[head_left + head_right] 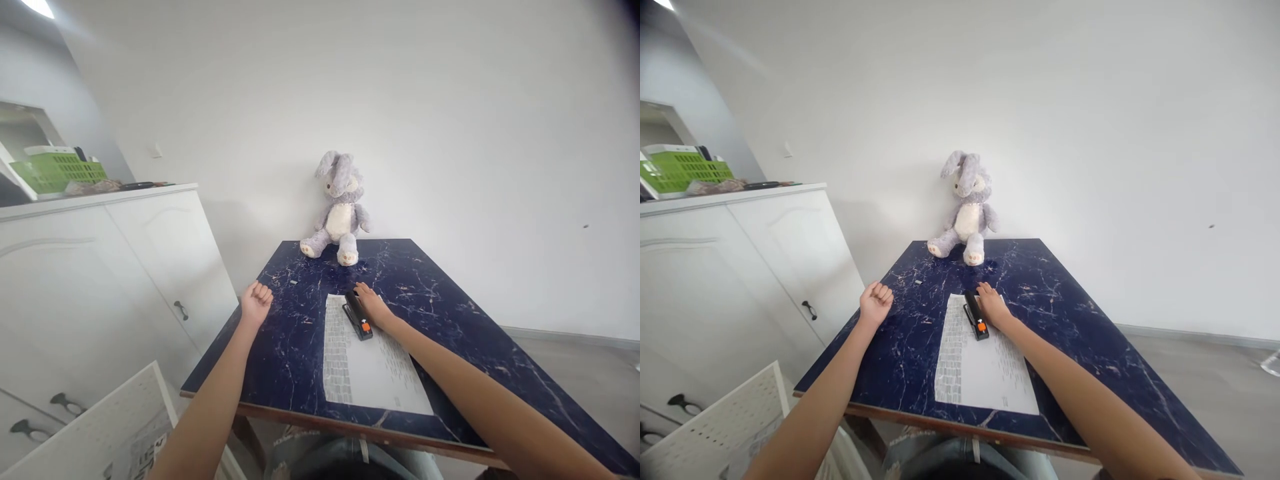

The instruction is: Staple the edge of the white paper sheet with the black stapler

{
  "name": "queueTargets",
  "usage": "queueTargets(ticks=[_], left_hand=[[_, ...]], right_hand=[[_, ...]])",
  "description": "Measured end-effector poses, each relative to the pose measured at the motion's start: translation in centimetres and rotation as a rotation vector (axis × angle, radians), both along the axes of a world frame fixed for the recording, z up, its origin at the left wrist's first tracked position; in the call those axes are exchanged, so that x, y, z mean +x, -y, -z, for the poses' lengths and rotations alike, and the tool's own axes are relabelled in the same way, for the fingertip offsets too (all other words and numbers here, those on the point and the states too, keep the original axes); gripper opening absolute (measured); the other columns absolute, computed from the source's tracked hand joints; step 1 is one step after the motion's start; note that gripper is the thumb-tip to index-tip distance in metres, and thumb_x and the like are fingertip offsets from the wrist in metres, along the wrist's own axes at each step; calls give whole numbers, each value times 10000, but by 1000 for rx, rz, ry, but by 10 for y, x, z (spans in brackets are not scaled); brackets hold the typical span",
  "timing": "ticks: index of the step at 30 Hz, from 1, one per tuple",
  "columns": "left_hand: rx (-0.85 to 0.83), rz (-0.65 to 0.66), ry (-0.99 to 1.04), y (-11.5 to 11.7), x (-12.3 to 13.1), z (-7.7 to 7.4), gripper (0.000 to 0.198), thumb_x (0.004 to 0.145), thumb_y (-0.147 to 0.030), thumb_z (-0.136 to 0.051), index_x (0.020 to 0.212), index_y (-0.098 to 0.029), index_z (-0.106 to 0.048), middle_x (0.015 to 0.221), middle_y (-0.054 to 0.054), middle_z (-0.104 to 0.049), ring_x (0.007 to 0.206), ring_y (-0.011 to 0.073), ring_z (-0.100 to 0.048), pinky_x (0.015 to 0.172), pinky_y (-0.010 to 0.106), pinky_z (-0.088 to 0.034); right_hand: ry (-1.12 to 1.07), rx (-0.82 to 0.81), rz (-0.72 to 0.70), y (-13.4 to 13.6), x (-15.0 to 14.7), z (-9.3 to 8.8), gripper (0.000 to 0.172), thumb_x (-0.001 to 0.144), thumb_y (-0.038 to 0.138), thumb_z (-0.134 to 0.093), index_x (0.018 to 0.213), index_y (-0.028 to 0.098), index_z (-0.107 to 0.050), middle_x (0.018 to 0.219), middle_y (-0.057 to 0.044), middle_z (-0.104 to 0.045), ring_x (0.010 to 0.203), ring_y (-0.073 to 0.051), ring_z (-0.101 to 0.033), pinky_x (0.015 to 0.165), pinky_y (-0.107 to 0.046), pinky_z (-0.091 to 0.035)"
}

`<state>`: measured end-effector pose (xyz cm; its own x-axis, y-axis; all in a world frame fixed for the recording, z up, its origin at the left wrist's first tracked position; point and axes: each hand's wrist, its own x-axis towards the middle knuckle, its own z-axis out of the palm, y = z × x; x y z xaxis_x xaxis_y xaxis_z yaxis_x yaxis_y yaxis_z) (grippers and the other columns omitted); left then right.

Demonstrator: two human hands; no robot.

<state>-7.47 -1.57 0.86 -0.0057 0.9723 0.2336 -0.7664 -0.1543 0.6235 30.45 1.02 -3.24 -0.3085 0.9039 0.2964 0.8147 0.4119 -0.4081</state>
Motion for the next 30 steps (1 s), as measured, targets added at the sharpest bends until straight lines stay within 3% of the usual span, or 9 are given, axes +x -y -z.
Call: queueTargets(ticks=[4,7,10,12,15,19,26,30], left_hand=[[-159,72,-228,-1,46,0,463,904,-300,-606,583,-205,-287,509,-74,-265,412,69,-290,418,224,-247],[-293,84,-451,-6,97,6,378,900,-425,-612,644,-183,-475,563,-25,-470,459,91,-439,470,234,-364],[-213,-47,-546,-10,140,20,389,899,-506,-590,749,-150,-630,764,83,-671,686,170,-643,698,315,-513],[-123,-111,-600,-11,155,29,402,903,-529,-586,853,-147,-702,960,128,-726,910,218,-686,890,361,-504],[-50,-82,-649,-11,159,38,435,911,-569,-580,998,-175,-744,1199,141,-703,1191,259,-615,1087,403,-401],[-41,-39,-618,-10,153,41,464,915,-589,-577,1053,-180,-747,1264,149,-681,1247,277,-589,1142,441,-355],[-78,-33,-563,-13,155,42,399,930,-518,-604,1030,-161,-751,1219,168,-698,1179,260,-635,1120,431,-384],[-75,-26,-555,-12,154,39,338,918,-467,-636,1026,-167,-748,1212,157,-701,1168,254,-639,1112,429,-392]], right_hand=[[-237,25,-35,8,3,-25,358,943,145,-476,1280,174,-595,1405,-134,-572,1287,-229,-553,1103,-405,-419],[-448,-207,-157,25,16,-54,359,949,351,-562,1262,186,-622,1244,-117,-662,1054,-232,-648,903,-363,-540],[-453,-555,-378,43,32,-73,715,812,493,-744,1423,206,-509,1358,-134,-589,1020,-238,-639,795,-323,-559],[-421,-654,-447,48,39,-77,982,692,465,-852,1519,225,-380,1449,-146,-504,1016,-227,-631,821,-321,-551],[-363,-686,-440,47,41,-75,1129,630,429,-894,1563,226,-291,1488,-153,-453,1023,-215,-619,870,-320,-535],[-348,-704,-485,44,38,-70,1150,621,384,-893,1573,220,-267,1497,-144,-450,1033,-210,-615,882,-308,-531],[-291,-670,-455,50,34,-76,962,659,363,-852,1503,221,-412,1371,-116,-578,1004,-221,-631,842,-305,-536],[-258,-566,-361,53,19,-72,665,773,413,-754,1360,176,-551,1240,-114,-652,1022,-234,-628,854,-311,-526]])
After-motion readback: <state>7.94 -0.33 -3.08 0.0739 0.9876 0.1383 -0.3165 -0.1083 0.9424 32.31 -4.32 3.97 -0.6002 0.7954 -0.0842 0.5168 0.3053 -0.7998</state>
